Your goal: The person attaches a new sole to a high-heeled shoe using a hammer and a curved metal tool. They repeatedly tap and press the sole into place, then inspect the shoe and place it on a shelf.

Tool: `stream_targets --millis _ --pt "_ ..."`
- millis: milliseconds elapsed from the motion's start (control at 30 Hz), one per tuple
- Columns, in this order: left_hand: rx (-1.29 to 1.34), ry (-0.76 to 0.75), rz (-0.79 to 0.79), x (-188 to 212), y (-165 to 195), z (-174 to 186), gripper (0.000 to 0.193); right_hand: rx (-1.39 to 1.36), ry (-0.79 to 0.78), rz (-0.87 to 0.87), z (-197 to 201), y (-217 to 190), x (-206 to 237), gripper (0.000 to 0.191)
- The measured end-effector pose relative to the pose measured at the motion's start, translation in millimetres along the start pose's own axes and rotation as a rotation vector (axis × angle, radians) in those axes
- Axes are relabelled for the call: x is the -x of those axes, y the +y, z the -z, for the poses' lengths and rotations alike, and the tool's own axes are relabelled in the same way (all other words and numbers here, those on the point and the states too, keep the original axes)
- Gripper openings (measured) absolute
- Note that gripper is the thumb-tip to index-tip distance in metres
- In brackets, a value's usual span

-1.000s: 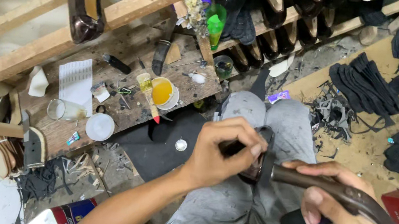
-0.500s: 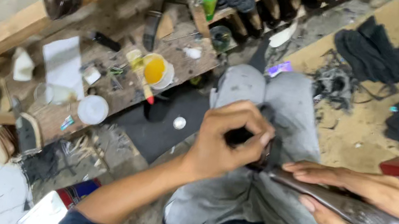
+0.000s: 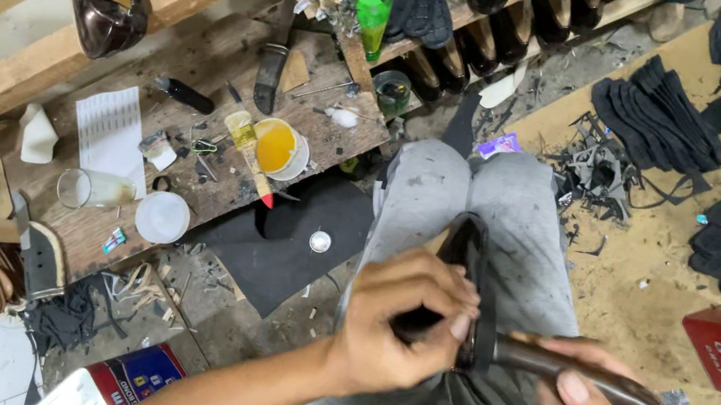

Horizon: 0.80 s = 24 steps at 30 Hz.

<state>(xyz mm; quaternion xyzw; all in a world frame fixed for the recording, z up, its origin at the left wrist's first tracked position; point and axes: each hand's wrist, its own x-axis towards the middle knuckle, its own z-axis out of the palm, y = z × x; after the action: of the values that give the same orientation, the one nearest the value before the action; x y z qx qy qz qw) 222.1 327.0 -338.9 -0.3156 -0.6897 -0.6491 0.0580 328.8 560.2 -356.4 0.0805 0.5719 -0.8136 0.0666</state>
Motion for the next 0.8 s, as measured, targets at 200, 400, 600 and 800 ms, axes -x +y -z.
stream_targets --millis 200,400,600,800 --pt "-0.043 0.016 -0.043 5.0 0.7 -6.7 0.012 0.667 -0.313 0.12 29.1 -47.1 -33.1 0.028" --pt "0.179 0.349 0.331 30.4 6.9 -2.5 0.027 -0.074 -0.232 -0.05 16.8 0.4 -23.3 0.032" --pt "1.172 0.47 1.264 85.0 -13.4 -28.4 0.048 -0.363 -0.136 -0.301 29.2 44.5 18.9 0.035" --pt "1.217 0.48 1.012 114.9 -43.5 -86.3 0.034 -0.266 -0.014 -0.368 57.9 47.7 41.5 0.038"
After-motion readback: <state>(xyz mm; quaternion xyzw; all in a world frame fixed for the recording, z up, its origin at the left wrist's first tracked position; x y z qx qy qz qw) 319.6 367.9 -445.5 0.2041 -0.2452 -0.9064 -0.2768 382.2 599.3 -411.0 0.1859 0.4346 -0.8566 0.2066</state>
